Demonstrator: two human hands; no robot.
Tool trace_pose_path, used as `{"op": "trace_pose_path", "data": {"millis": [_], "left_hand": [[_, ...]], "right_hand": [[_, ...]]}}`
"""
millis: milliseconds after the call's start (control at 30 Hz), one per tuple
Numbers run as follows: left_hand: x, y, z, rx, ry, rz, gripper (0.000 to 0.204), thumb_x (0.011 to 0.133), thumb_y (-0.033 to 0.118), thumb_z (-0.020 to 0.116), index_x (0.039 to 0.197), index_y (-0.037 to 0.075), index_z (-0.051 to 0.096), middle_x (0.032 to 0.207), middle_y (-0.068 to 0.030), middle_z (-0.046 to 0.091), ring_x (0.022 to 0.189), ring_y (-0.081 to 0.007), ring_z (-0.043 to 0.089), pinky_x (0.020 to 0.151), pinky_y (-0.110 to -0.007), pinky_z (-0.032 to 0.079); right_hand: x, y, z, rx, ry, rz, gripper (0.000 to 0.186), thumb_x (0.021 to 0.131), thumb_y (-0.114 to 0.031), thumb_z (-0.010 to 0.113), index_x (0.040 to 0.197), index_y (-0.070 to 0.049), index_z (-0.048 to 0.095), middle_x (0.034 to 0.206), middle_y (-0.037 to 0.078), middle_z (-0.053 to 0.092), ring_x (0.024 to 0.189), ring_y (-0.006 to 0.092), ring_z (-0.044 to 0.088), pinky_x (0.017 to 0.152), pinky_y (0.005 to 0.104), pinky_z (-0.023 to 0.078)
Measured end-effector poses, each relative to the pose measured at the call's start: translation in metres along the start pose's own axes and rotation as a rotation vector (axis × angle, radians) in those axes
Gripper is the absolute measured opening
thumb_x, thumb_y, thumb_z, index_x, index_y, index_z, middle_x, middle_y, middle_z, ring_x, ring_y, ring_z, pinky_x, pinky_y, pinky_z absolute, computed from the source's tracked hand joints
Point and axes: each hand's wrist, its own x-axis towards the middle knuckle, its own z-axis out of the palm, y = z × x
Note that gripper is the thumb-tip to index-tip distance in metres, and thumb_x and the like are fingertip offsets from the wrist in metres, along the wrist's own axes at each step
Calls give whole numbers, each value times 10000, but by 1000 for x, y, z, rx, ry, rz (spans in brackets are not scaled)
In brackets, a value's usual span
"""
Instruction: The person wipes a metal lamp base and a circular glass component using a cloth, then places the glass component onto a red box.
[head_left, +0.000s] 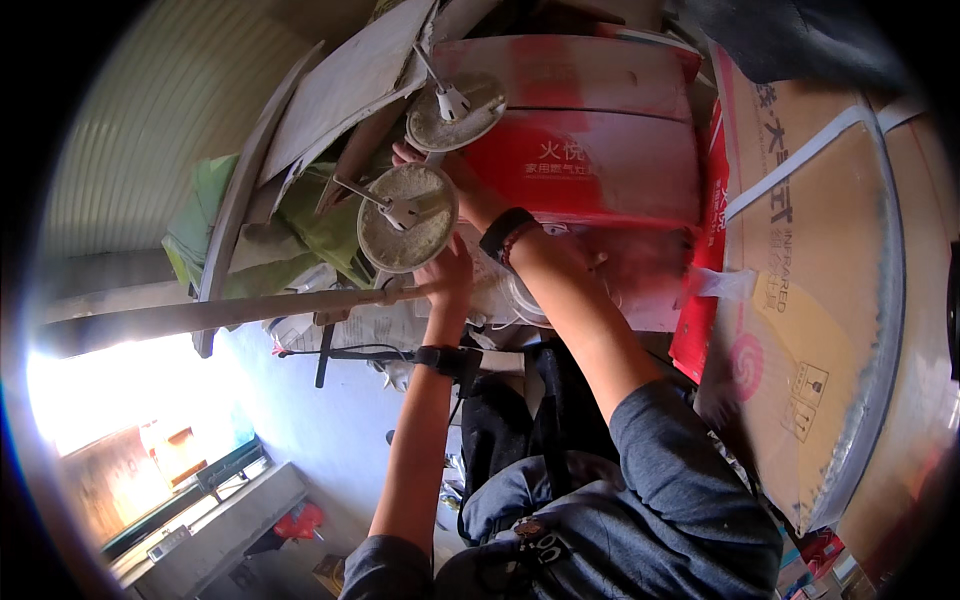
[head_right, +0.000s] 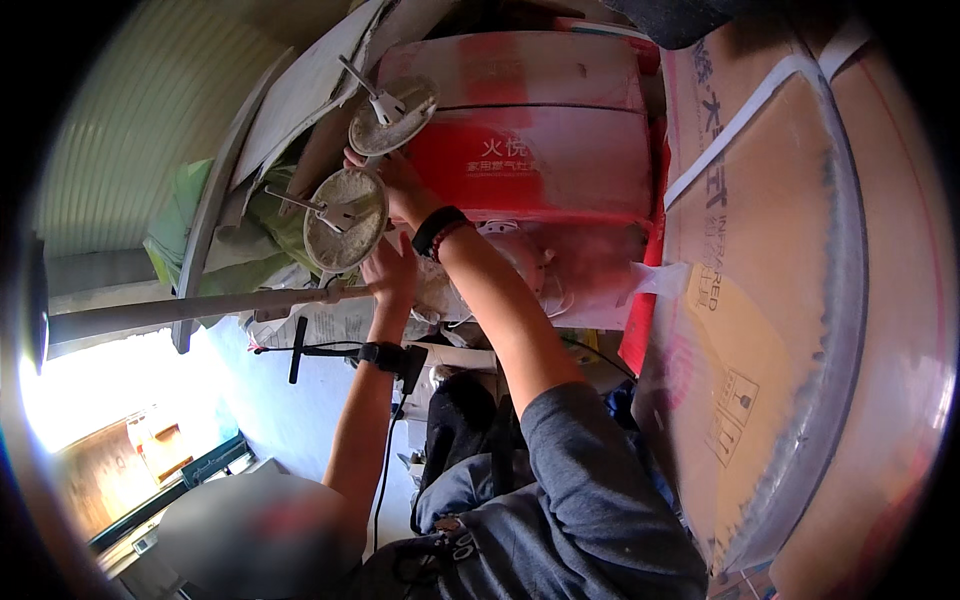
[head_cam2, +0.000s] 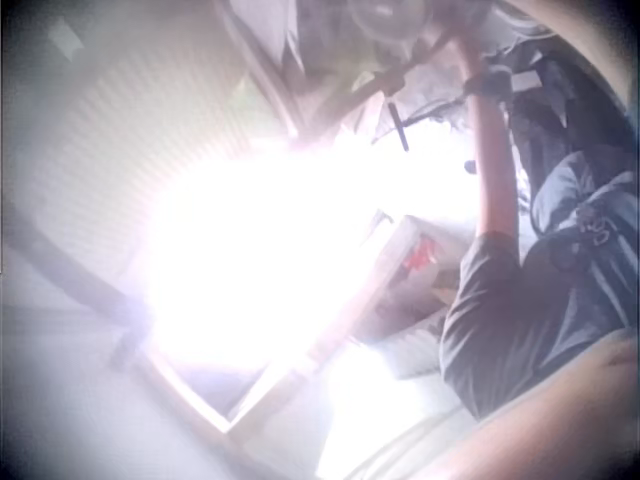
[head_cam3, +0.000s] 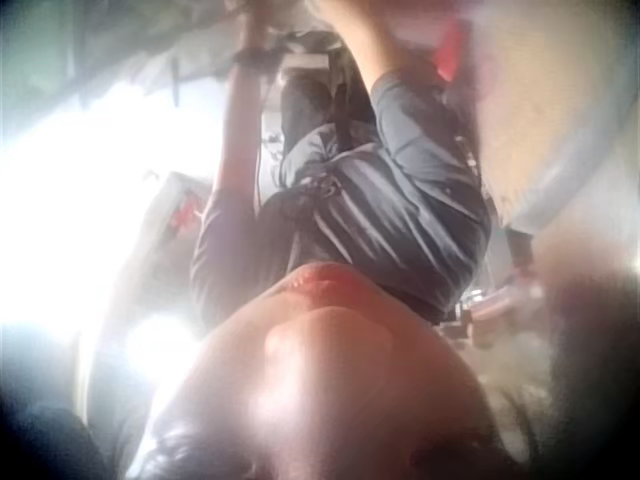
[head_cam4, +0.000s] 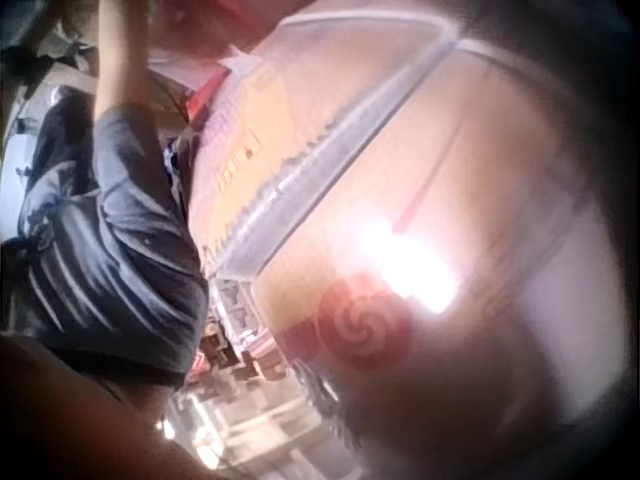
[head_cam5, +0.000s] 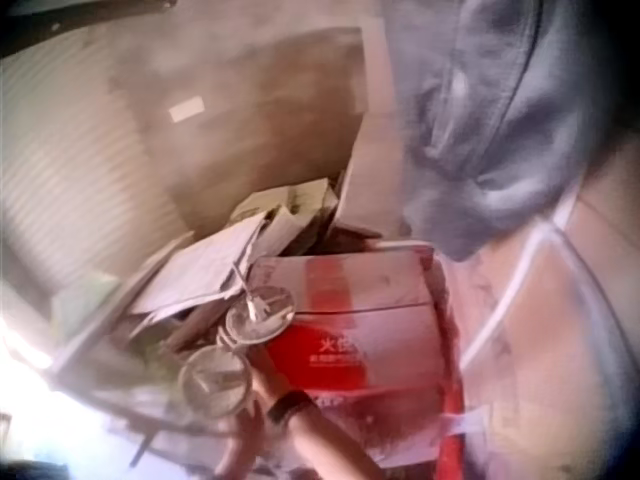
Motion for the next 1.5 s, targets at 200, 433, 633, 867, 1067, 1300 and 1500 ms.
{"op": "trace_pose_path", "data": {"millis": [200, 433, 633, 867, 1067, 1300, 1500], "left_hand": [[-7, 10, -5, 29, -92, -97, 390, 756, 257, 559, 1021, -29, 539, 975, -243, 557, 915, -403, 522, 786, -470, 408], [-3, 7, -4, 45, -191, -62, 446, 738, 260, 571, 1078, -24, 511, 1049, -237, 533, 973, -389, 506, 816, -457, 403], [3, 10, -6, 26, -245, -23, 523, 731, 307, 610, 1113, -9, 441, 1043, -227, 527, 1001, -384, 488, 840, -454, 377], [12, 13, -5, -51, -232, 73, 588, 727, 310, 632, 1152, -17, 391, 1064, -231, 511, 1031, -388, 467, 858, -461, 362], [23, 23, -7, -72, -172, 144, 407, 690, 121, 553, 1085, 47, 492, 1038, -187, 536, 972, -356, 508, 820, -453, 403], [10, 35, 2, -33, -100, 104, 497, 728, 176, 533, 1186, 20, 421, 1133, -199, 492, 1066, -333, 468, 892, -419, 371], [-1, 40, -5, 210, -109, 142, 568, 788, 242, 499, 1272, 12, 309, 1241, -159, 427, 1160, -282, 409, 965, -378, 312]], "right_hand": [[2, -54, -27, 1447, 159, 398, 589, 821, -325, 493, 1316, -64, 307, 1348, 133, 323, 1227, 237, 333, 1035, 390, 219], [-1, -54, -27, 333, 266, 234, 598, 780, -345, 505, 1261, -21, 358, 1313, 170, 343, 1238, 331, 279, 1023, 463, 205], [-1, -46, -34, -669, 166, 76, 571, 739, -368, 534, 1194, -31, 458, 1280, 169, 386, 1204, 329, 322, 1012, 449, 219], [-9, -34, -38, -548, 163, 173, 466, 739, -287, 552, 1116, -13, 529, 1207, 181, 455, 1146, 317, 396, 992, 420, 267], [-13, -36, -51, -783, 137, 327, 425, 780, -284, 520, 1055, 38, 549, 1132, 228, 497, 1105, 319, 427, 946, 413, 310], [-18, -41, -58, -842, 178, 402, 539, 789, -323, 501, 1117, 105, 479, 1210, 265, 433, 1156, 355, 375, 956, 407, 291], [-25, -54, -56, -1081, 138, 481, 620, 817, -397, 471, 1178, 104, 423, 1203, 254, 445, 1140, 341, 394, 943, 387, 315]]}}
